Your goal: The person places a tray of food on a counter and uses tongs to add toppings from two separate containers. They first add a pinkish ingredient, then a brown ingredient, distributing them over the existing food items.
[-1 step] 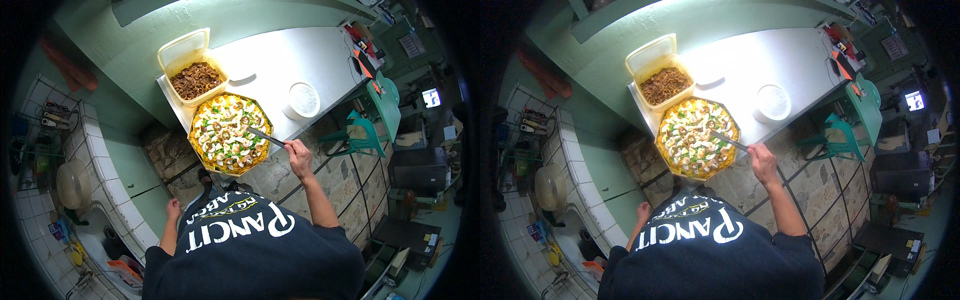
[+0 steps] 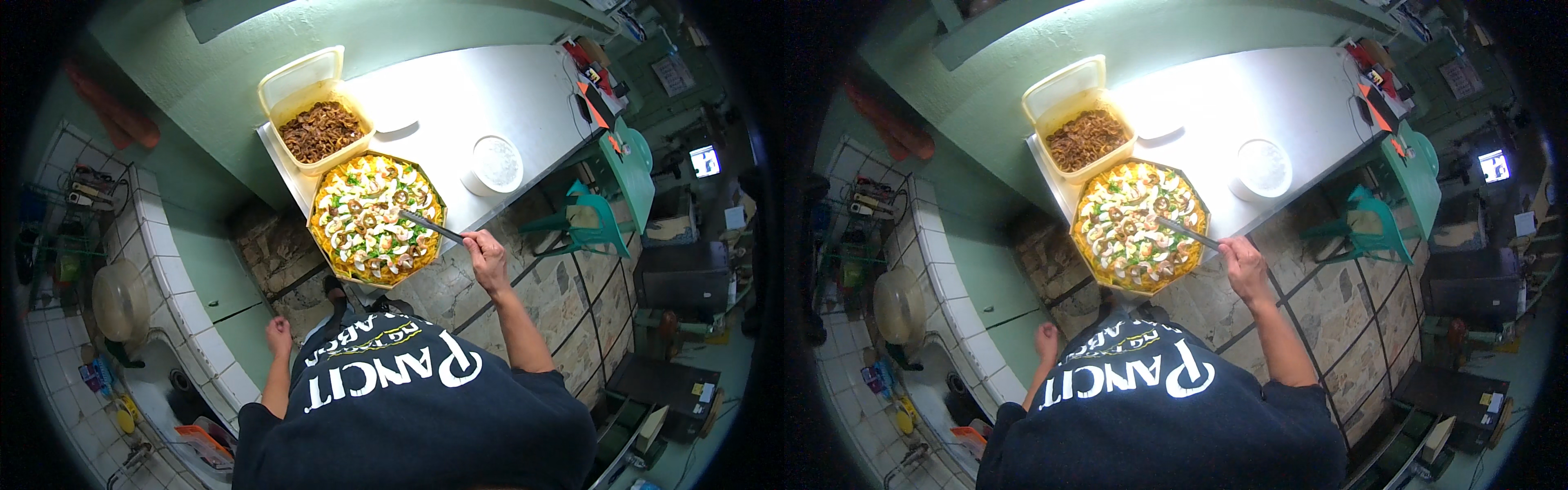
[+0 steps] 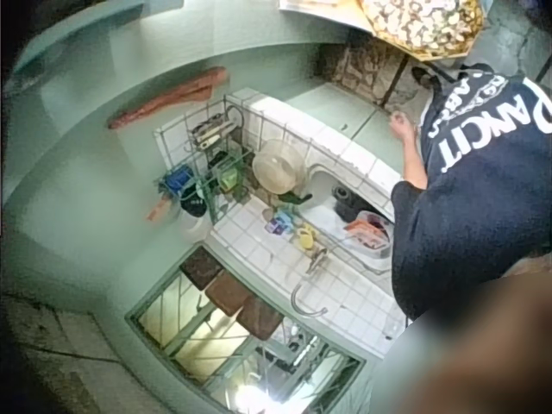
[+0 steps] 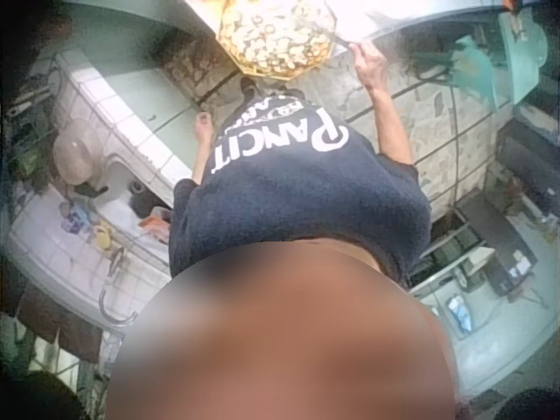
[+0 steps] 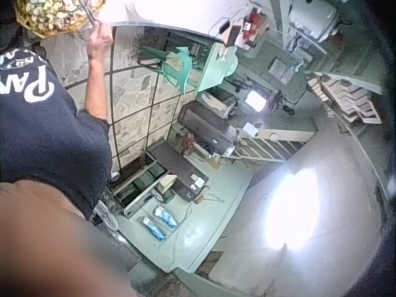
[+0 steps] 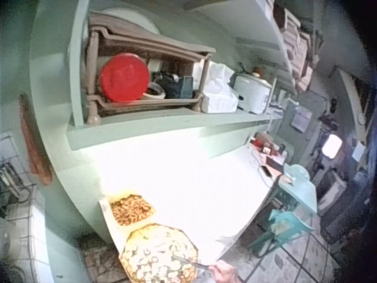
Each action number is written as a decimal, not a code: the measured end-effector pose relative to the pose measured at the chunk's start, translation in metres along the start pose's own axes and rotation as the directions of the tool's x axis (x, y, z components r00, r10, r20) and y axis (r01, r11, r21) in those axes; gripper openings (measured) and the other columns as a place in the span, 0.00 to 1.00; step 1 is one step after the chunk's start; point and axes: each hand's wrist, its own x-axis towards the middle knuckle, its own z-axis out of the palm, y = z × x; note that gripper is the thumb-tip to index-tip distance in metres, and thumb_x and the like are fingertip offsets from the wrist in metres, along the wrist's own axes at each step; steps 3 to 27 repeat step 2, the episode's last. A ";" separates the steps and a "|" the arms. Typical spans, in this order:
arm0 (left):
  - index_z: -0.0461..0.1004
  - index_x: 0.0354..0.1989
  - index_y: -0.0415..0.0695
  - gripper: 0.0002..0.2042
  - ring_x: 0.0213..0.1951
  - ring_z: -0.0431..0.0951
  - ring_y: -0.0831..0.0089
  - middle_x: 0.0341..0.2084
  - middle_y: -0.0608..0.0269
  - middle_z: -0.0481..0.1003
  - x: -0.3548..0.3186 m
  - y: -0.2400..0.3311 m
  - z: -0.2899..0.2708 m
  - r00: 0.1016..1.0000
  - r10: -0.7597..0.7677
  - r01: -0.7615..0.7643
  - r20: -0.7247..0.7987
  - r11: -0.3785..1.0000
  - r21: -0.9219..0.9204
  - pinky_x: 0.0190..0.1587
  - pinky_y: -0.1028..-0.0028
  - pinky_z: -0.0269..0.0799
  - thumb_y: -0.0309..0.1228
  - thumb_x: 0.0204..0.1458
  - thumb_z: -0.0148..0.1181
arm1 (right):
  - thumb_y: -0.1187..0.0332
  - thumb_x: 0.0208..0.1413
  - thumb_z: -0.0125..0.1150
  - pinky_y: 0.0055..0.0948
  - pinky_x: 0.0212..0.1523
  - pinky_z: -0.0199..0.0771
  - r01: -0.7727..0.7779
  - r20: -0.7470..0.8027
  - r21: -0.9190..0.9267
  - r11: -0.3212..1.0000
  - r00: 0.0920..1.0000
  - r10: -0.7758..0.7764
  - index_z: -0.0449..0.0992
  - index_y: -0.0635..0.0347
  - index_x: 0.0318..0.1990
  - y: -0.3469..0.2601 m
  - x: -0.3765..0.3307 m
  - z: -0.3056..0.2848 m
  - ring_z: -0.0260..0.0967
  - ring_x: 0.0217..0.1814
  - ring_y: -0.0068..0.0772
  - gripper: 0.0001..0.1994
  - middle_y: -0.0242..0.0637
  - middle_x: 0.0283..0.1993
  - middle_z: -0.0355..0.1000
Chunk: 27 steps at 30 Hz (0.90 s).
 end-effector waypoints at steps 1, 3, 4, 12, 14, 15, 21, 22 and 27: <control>0.76 0.41 0.45 0.11 0.31 0.73 0.64 0.36 0.58 0.75 0.012 0.021 -0.004 0.986 0.005 -0.003 -0.166 1.000 0.011 0.39 0.67 0.71 0.33 0.51 0.63 | 0.64 0.59 0.57 0.37 0.38 0.73 -0.065 0.066 0.078 0.995 0.996 0.060 0.78 0.59 0.42 0.002 0.000 0.005 0.75 0.38 0.39 0.11 0.42 0.38 0.76; 0.76 0.42 0.45 0.14 0.36 0.75 0.66 0.37 0.58 0.75 0.025 0.044 -0.011 0.968 0.121 -0.137 -0.222 0.989 -0.059 0.41 0.68 0.72 0.36 0.49 0.66 | 0.62 0.59 0.57 0.36 0.39 0.73 -0.134 0.137 0.151 0.980 0.984 0.113 0.79 0.59 0.44 0.005 0.000 0.011 0.76 0.39 0.36 0.12 0.42 0.39 0.76; 0.76 0.42 0.45 0.14 0.36 0.75 0.66 0.37 0.58 0.75 0.025 0.044 -0.011 0.968 0.121 -0.137 -0.222 0.989 -0.059 0.41 0.68 0.72 0.36 0.49 0.66 | 0.62 0.59 0.57 0.36 0.39 0.73 -0.134 0.137 0.151 0.980 0.984 0.113 0.79 0.59 0.44 0.005 0.000 0.011 0.76 0.39 0.36 0.12 0.42 0.39 0.76; 0.76 0.42 0.45 0.14 0.36 0.75 0.66 0.37 0.58 0.75 0.025 0.044 -0.011 0.968 0.121 -0.137 -0.222 0.989 -0.059 0.41 0.68 0.72 0.36 0.49 0.66 | 0.62 0.59 0.57 0.36 0.39 0.73 -0.134 0.137 0.151 0.980 0.984 0.113 0.79 0.59 0.44 0.005 0.000 0.011 0.76 0.39 0.36 0.12 0.42 0.39 0.76; 0.76 0.42 0.45 0.14 0.36 0.75 0.66 0.37 0.58 0.75 0.025 0.044 -0.011 0.968 0.121 -0.137 -0.222 0.989 -0.059 0.41 0.68 0.72 0.36 0.49 0.66 | 0.62 0.59 0.57 0.36 0.39 0.73 -0.134 0.137 0.151 0.980 0.984 0.113 0.79 0.59 0.44 0.005 0.000 0.011 0.76 0.39 0.36 0.12 0.42 0.39 0.76; 0.76 0.42 0.45 0.14 0.36 0.75 0.66 0.37 0.58 0.75 0.025 0.044 -0.011 0.968 0.121 -0.137 -0.222 0.989 -0.059 0.41 0.68 0.72 0.36 0.49 0.66 | 0.62 0.59 0.57 0.36 0.39 0.73 -0.134 0.137 0.151 0.980 0.984 0.113 0.79 0.59 0.44 0.005 0.000 0.011 0.76 0.39 0.36 0.12 0.42 0.39 0.76; 0.76 0.42 0.45 0.14 0.36 0.75 0.66 0.37 0.58 0.75 0.025 0.044 -0.011 0.968 0.121 -0.137 -0.222 0.989 -0.059 0.41 0.68 0.72 0.36 0.49 0.66 | 0.62 0.59 0.57 0.36 0.39 0.73 -0.134 0.137 0.151 0.980 0.984 0.113 0.79 0.59 0.44 0.005 0.000 0.011 0.76 0.39 0.36 0.12 0.42 0.39 0.76; 0.76 0.42 0.45 0.14 0.36 0.75 0.66 0.37 0.58 0.75 0.025 0.044 -0.011 0.968 0.121 -0.137 -0.222 0.989 -0.059 0.41 0.68 0.72 0.36 0.49 0.66 | 0.62 0.59 0.57 0.36 0.39 0.73 -0.134 0.137 0.151 0.980 0.984 0.113 0.79 0.59 0.44 0.005 0.000 0.011 0.76 0.39 0.36 0.12 0.42 0.39 0.76; 0.76 0.42 0.45 0.14 0.36 0.75 0.66 0.37 0.58 0.75 0.025 0.044 -0.011 0.968 0.121 -0.137 -0.222 0.989 -0.059 0.41 0.68 0.72 0.36 0.49 0.66 | 0.62 0.59 0.57 0.36 0.39 0.73 -0.134 0.137 0.151 0.980 0.984 0.113 0.79 0.59 0.44 0.005 0.000 0.011 0.76 0.39 0.36 0.12 0.42 0.39 0.76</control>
